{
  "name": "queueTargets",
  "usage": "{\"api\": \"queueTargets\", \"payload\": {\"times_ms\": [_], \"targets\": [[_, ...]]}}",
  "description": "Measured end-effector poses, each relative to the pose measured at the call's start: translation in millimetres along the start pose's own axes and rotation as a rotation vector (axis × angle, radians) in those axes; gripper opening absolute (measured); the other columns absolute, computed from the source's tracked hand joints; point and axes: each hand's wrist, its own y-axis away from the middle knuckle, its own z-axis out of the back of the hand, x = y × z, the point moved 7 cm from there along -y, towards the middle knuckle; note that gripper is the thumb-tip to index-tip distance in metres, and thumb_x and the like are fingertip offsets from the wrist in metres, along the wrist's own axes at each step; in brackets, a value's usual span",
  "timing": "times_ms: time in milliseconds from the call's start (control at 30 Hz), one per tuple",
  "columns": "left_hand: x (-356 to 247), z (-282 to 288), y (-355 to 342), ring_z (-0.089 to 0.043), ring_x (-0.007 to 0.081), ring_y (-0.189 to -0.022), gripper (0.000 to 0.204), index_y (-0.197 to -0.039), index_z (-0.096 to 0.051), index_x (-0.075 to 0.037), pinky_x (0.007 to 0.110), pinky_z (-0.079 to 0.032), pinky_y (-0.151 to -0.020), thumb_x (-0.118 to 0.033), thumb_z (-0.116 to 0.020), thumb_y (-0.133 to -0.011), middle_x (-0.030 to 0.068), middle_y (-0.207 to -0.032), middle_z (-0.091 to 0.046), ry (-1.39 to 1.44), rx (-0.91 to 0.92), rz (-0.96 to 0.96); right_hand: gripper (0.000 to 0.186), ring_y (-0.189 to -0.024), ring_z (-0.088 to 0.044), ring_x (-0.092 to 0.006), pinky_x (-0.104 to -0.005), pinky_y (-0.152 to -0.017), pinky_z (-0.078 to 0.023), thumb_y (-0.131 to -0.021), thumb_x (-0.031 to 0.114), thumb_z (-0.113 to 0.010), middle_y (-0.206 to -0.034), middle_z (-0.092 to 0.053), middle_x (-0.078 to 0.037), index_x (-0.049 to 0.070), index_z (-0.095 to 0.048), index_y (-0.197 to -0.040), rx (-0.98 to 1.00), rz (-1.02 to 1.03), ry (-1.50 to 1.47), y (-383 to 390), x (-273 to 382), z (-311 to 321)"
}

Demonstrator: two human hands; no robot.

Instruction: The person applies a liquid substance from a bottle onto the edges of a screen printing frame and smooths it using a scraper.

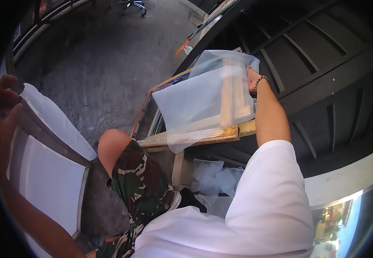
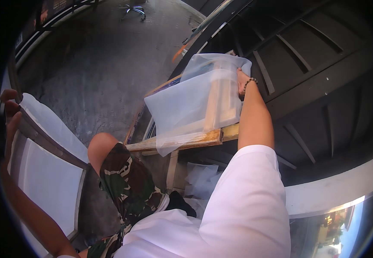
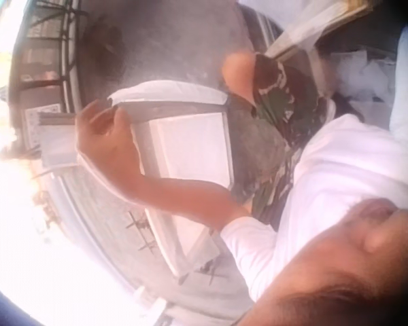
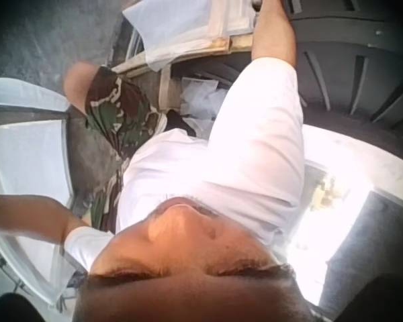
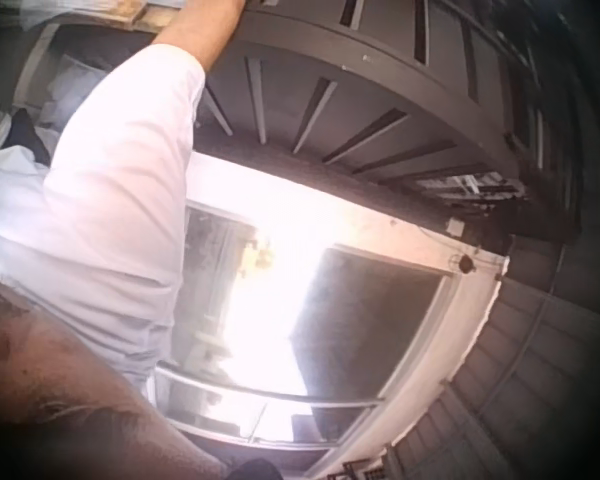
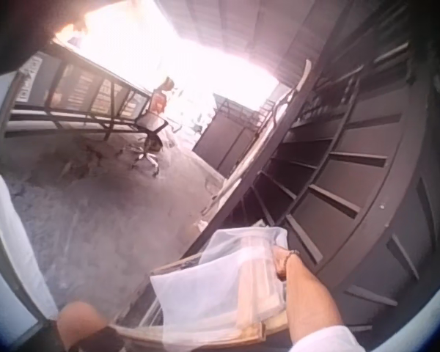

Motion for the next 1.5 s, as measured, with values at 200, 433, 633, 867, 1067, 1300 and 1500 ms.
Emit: {"api": "queueTargets", "payload": {"times_ms": [200,433,633,867,1067,1300,1500], "targets": [[5,27,9,-0.069,0.0273,-0.093,0.053,-0.131,-0.057,-0.02,0.049,-0.059,-0.084,-0.005,-0.071,-0.082,0.0121,-0.103,-0.066,-0.126,-0.106,0.008,0.079,-0.097,-0.072,-0.0278,-0.0382,-0.083,-0.06,-0.09,0.068,-0.057,-0.117,-0.07,-0.019,-0.004,-0.061,-0.122,-0.376,-0.037,0.771,92,47,-68],[-22,15,1,-0.069,0.0272,-0.084,0.042,-0.12,-0.061,-0.013,0.045,-0.059,-0.085,-0.004,-0.07,-0.08,0.0136,-0.095,-0.068,-0.087,-0.056,0.108,0.048,-0.096,-0.073,-0.0316,-0.0418,-0.079,-0.06,-0.081,0.041,-0.079,-0.108,-0.073,-0.02,-0.002,-0.073,-0.1,-0.753,0.499,1.212,158,126,-87],[-60,34,4,-0.07,0.0279,-0.08,0.035,-0.109,-0.066,-0.003,0.04,-0.056,-0.081,-0.006,-0.073,-0.076,0.0153,-0.09,-0.07,-0.122,-0.047,-0.011,0.032,-0.092,-0.068,-0.0396,-0.0454,-0.082,-0.054,-0.088,0.034,-0.065,-0.093,-0.071,-0.02,0.003,-0.066,-0.088,-0.678,1.408,1.252,217,205,-184],[-60,51,27,-0.069,0.0316,-0.096,0.031,-0.112,-0.067,0.0,0.04,-0.052,-0.089,-0.008,-0.063,-0.082,0.0204,-0.099,-0.071,-0.241,-0.094,-0.034,0.044,-0.088,-0.063,-0.0098,-0.028,-0.079,-0.052,-0.098,0.049,-0.06,-0.089,-0.065,-0.002,0.006,-0.065,-0.103,0.6,1.79,1.101,421,92,-498],[-77,59,45,-0.067,0.0352,-0.106,0.037,-0.122,-0.062,-0.001,0.042,-0.051,-0.094,-0.002,-0.049,-0.087,0.0215,-0.109,-0.071,0.126,0.05,0.206,0.079,-0.112,-0.058,-0.0143,-0.0316,-0.1,-0.047,-0.09,0.041,-0.074,-0.136,-0.053,-0.011,0.004,-0.038,-0.149,1.429,1.378,0.842,419,-17,-585],[-101,180,195,-0.067,0.0141,-0.094,0.02,-0.108,-0.069,-0.003,0.031,-0.051,-0.084,-0.013,-0.067,-0.09,0.0099,-0.107,-0.073,-0.234,-0.44,0.303,0.075,-0.086,-0.06,-0.0115,-0.0255,-0.075,-0.05,-0.08,0.035,-0.085,-0.093,-0.065,-0.005,0.003,-0.051,-0.139,1.174,1.659,0.583,436,-56,-557],[-58,248,448,-0.064,0.0097,-0.078,0.023,-0.1,-0.072,-0.006,0.026,-0.049,-0.076,-0.028,-0.069,-0.097,0.0025,-0.09,-0.072,-0.164,-1.253,0.678,0.064,-0.117,-0.058,-0.0146,-0.0312,-0.099,-0.049,-0.086,-0.006,-0.065,-0.14,-0.055,-0.009,0.007,-0.047,-0.146,1.447,1.474,0.296,436,-69,-542]]}}
